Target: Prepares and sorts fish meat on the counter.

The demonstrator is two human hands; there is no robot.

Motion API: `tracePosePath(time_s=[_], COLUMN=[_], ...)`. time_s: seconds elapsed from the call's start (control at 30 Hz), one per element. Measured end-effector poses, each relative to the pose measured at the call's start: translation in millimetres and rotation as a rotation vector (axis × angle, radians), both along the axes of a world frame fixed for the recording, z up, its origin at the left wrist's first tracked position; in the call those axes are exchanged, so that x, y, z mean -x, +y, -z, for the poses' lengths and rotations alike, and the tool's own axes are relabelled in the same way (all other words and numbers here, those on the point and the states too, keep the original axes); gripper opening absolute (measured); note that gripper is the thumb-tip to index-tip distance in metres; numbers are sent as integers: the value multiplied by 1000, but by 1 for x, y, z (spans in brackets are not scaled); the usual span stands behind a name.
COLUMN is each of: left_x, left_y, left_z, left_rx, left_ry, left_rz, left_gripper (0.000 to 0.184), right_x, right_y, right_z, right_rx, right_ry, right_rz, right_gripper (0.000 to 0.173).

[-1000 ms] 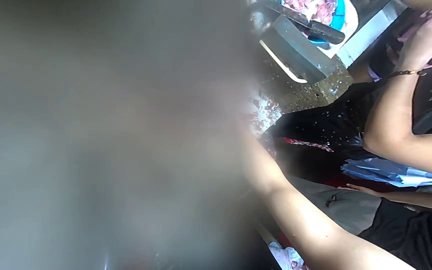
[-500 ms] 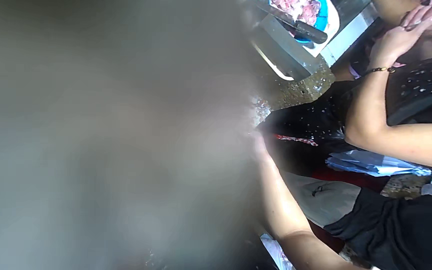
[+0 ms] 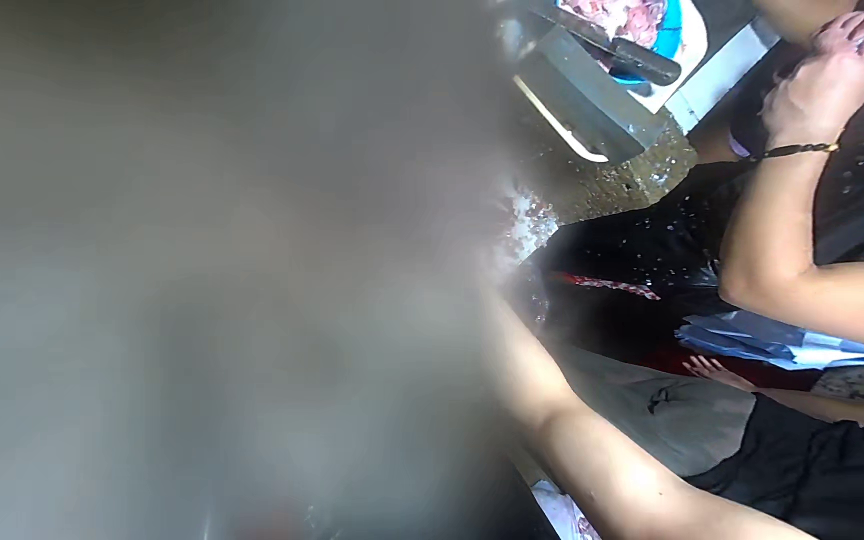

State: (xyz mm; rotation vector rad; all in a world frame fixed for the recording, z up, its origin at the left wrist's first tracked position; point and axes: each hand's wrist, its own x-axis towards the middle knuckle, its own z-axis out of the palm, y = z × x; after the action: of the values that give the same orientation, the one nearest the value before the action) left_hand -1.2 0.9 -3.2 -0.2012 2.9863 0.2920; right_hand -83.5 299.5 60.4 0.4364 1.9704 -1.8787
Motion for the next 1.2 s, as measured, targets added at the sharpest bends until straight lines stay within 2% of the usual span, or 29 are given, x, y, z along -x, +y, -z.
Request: tracePosePath(time_s=[0.03, 0.07, 0.1, 0.13, 0.27, 0.37, 0.43, 0.5, 0.57, 0.6, 0.63, 0.73, 0.83, 1.0, 1.1, 1.2], left_x=[0, -1, -1, 0, 1, 2, 3, 4, 3, 2, 3, 4, 4, 5, 4, 3], left_y=[-1, -1, 0, 2, 2, 5, 8, 8, 6, 6, 5, 5, 7, 11, 9, 9], left_z=[2, 3, 1, -3, -3, -8, -16, -18, -14, -13, -11, -14, -19, -26, -21, -21], left_rx=[14, 26, 30, 26, 16, -3, -18, -29, -37, -37, -40, -45, -3, 10, 26, 16], left_ry=[-2, -15, -25, -31, -38, -37, -69, -67, -47, -44, -31, -22, -95, -92, -84, -72], left_rz=[-3, -5, -6, -8, -1, -18, -26, -32, -25, -21, -19, -11, -8, -9, -4, 9], left_gripper=[54, 54, 53, 51, 53, 55, 54, 53, 52, 53, 53, 53, 55, 51, 50, 51], right_x=[4, 16, 21, 24, 31, 23, 13, 0, -18, -28, -38, -65, -90, -105, -112, -120], right_y=[-10, -37, -60, -72, -82, -93, -88, -68, -34, -14, 2, 42, 78, 113, 112, 91], right_z=[-37, -103, -138, -152, -155, -171, -152, -100, -30, 5, 25, 42, 63, 98, 97, 83], right_rx=[50, -65, -157, -190, -126, -183, -201, -149, -70, -19, 22, 167, 181, -40, -211, -391], right_ry=[11, -300, -405, -414, -361, -315, -254, -158, -92, -30, 24, 106, 62, -204, -281, -207], right_rz=[-13, 96, 219, 276, 360, 366, 283, 178, 54, 31, 50, 174, 371, 527, 459, 309], right_gripper=[40, 38, 38, 39, 36, 34, 34, 31, 32, 32, 32, 32, 29, 31, 34, 30])
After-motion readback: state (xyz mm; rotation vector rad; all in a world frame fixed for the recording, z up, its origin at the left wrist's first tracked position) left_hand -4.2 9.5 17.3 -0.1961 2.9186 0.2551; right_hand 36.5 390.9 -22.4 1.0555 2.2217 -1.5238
